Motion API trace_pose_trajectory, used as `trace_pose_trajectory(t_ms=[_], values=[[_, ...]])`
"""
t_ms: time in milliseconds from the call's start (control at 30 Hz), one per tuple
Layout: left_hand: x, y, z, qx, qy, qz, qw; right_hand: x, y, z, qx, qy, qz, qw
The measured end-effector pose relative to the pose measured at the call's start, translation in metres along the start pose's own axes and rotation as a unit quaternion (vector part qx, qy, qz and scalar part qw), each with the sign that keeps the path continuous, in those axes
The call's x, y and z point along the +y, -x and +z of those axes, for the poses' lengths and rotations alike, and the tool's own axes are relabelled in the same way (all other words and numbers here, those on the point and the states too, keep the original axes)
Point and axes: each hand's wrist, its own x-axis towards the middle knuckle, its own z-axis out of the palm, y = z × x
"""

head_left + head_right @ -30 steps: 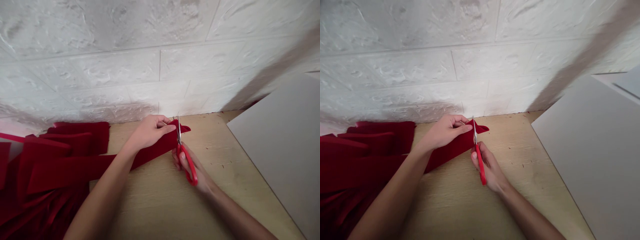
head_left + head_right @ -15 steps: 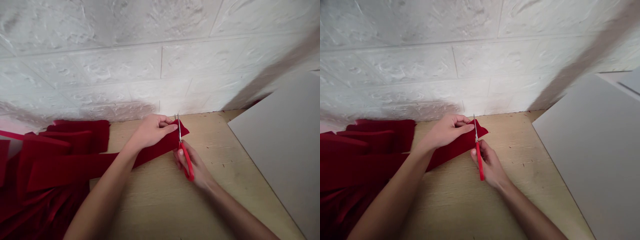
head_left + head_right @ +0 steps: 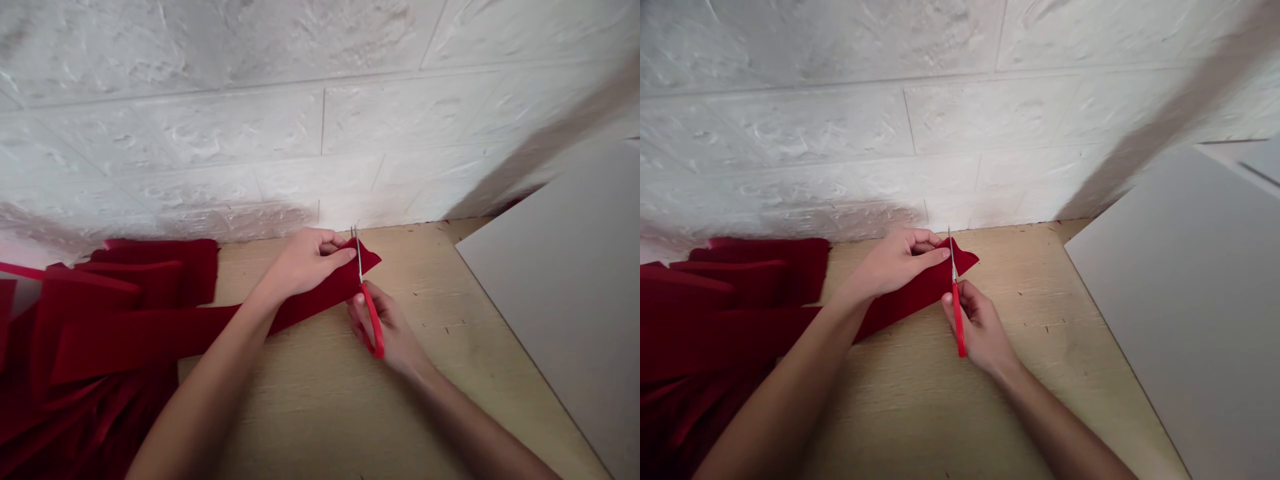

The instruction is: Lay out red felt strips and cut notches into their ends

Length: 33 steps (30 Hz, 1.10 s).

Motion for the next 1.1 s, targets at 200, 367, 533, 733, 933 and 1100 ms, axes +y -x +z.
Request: trace_pose_trajectory(t_ms=[200, 367, 533, 733, 933, 1100], values=[[0.000, 0.000, 0.001, 0.005, -0.001, -0.004, 1.000, 0.001, -0.001, 0.000, -0.004, 0.000, 0.012, 1.000], [-0.001, -0.001, 0.001, 0.006, -0.013, -0.005, 1.000, 0.001, 0.000, 0.000, 0.001, 0.014, 0.009, 1.000], [-0.002, -0.001, 0.001, -0.028, -0.007, 0.012, 1.000, -0.007, 0.002, 0.001, 0.011, 0.006, 0.039, 0.999], [-0.002, -0.001, 0.002, -0.027, -0.010, 0.022, 0.999, -0.003, 0.000, 0.000, 0.017, -0.017, 0.040, 0.999], [-0.002, -0.002, 0.003, -0.049, -0.029, 0.030, 0.998, -0.010, -0.001, -0.005, 0.044, 0.008, 0.017, 0.999], [0.000, 0.001, -0.001, -0.033, -0.018, 0.013, 0.999, -0.016, -0.006, -0.019, 0.082, 0.015, 0.004, 0.997]])
